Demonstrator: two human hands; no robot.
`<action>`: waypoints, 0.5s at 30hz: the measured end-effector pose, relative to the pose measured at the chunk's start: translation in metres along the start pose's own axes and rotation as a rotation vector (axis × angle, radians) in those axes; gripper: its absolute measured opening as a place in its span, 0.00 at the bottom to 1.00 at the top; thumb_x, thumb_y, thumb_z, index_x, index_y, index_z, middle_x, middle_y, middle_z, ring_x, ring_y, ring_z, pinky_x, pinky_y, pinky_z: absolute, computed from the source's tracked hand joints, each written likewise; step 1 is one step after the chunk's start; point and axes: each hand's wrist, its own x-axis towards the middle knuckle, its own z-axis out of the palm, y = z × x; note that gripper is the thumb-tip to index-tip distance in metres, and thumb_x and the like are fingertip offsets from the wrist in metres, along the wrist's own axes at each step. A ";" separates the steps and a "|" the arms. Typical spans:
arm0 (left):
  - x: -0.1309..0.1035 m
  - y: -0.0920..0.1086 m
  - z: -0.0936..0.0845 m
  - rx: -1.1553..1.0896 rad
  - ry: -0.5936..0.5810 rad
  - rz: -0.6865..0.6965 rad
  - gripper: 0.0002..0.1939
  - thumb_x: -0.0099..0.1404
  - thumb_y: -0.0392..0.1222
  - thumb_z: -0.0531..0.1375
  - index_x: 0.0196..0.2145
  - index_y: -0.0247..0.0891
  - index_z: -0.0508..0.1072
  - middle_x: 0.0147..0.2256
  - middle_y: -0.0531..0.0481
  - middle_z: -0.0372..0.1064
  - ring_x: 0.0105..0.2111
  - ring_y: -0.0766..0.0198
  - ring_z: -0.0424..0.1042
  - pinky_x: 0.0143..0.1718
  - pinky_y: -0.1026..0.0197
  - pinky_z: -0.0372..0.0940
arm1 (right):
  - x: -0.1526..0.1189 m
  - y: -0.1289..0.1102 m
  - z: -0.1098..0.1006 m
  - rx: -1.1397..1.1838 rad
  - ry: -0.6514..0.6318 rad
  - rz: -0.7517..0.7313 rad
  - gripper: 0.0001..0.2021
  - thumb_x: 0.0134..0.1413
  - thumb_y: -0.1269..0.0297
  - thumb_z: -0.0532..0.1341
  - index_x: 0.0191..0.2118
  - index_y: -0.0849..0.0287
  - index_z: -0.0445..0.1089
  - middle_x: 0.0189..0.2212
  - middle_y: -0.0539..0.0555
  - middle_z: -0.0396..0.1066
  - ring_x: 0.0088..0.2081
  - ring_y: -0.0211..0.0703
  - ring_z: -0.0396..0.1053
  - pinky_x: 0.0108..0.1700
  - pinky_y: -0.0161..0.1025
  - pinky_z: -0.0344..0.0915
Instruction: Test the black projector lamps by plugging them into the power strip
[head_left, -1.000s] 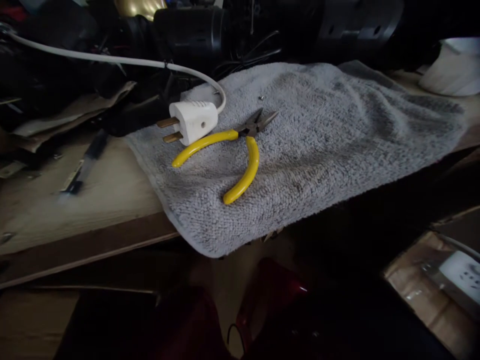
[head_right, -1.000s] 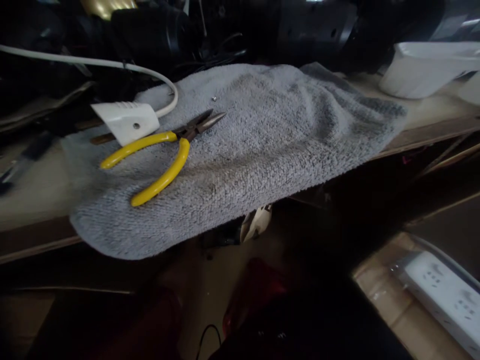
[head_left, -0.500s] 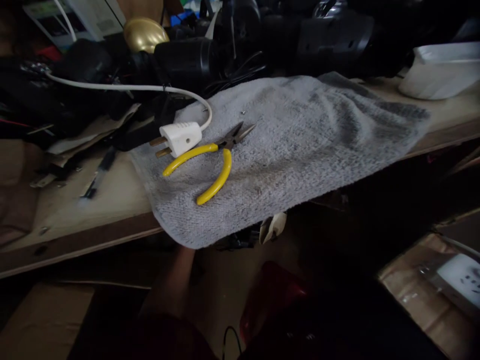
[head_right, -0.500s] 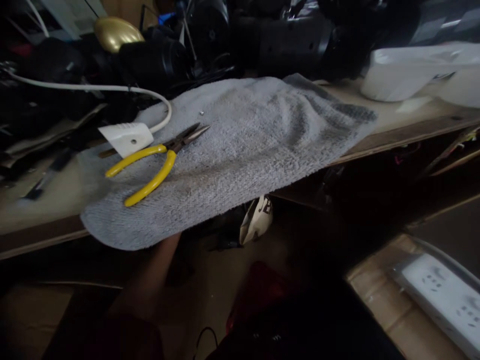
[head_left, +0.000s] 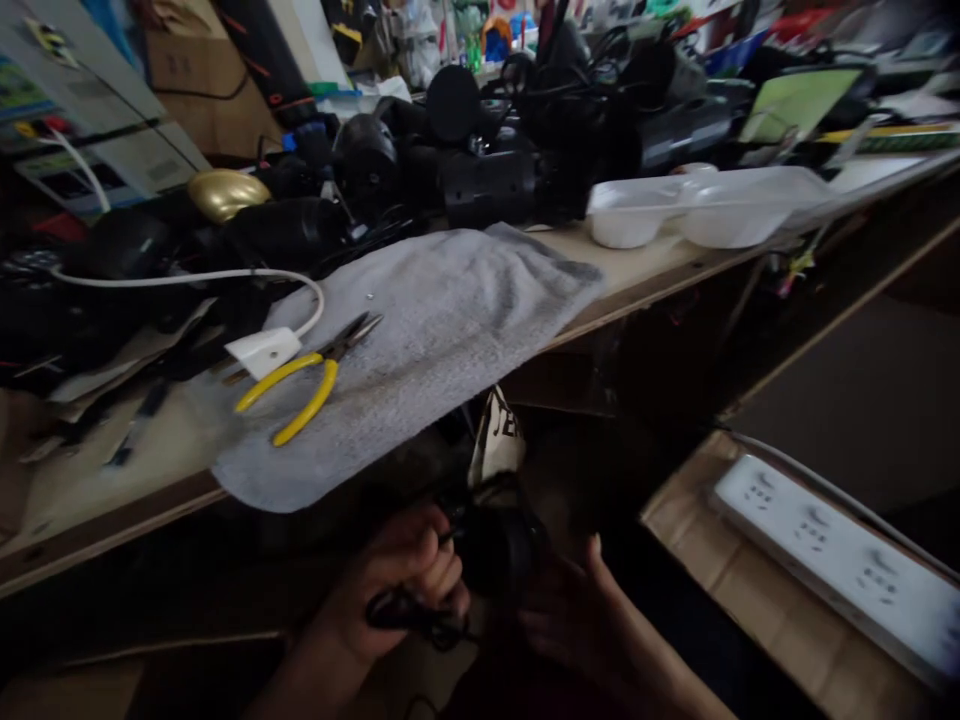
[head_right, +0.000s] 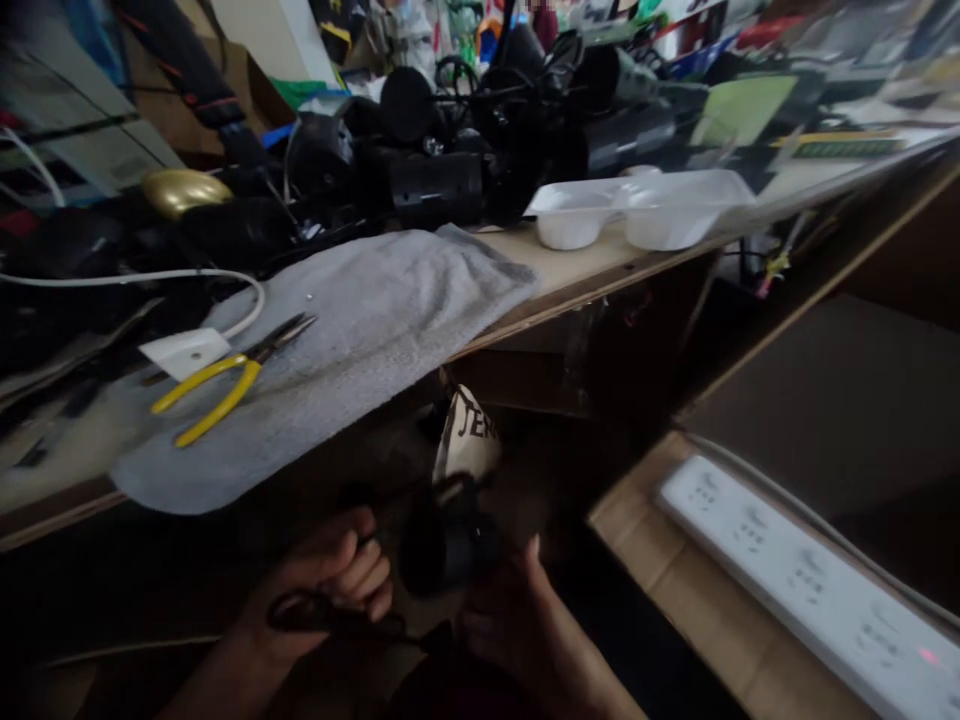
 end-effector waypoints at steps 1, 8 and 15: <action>-0.003 -0.005 0.010 -0.004 -0.111 -0.007 0.10 0.53 0.46 0.67 0.31 0.40 0.73 0.13 0.62 0.48 0.15 0.74 0.49 0.24 0.61 0.62 | -0.001 0.001 -0.001 0.040 -0.086 -0.019 0.37 0.51 0.34 0.47 0.55 0.61 0.59 0.40 0.60 0.73 0.36 0.46 0.73 0.39 0.41 0.68; -0.009 -0.005 0.019 0.456 -0.422 -0.289 0.12 0.47 0.47 0.70 0.20 0.35 0.77 0.17 0.50 0.66 0.20 0.67 0.65 0.25 0.63 0.61 | -0.031 -0.010 0.000 0.095 -0.117 -0.424 0.19 0.45 0.56 0.66 0.43 0.58 0.69 0.37 0.54 0.74 0.38 0.47 0.71 0.44 0.43 0.66; 0.023 -0.025 -0.009 0.457 -0.292 -0.366 0.45 0.39 0.47 0.74 0.54 0.53 0.62 0.37 0.52 0.72 0.14 0.75 0.62 0.15 0.71 0.59 | -0.063 -0.041 0.005 -0.298 0.061 -0.828 0.43 0.27 0.66 0.74 0.53 0.51 0.54 0.45 0.54 0.69 0.45 0.50 0.68 0.44 0.40 0.66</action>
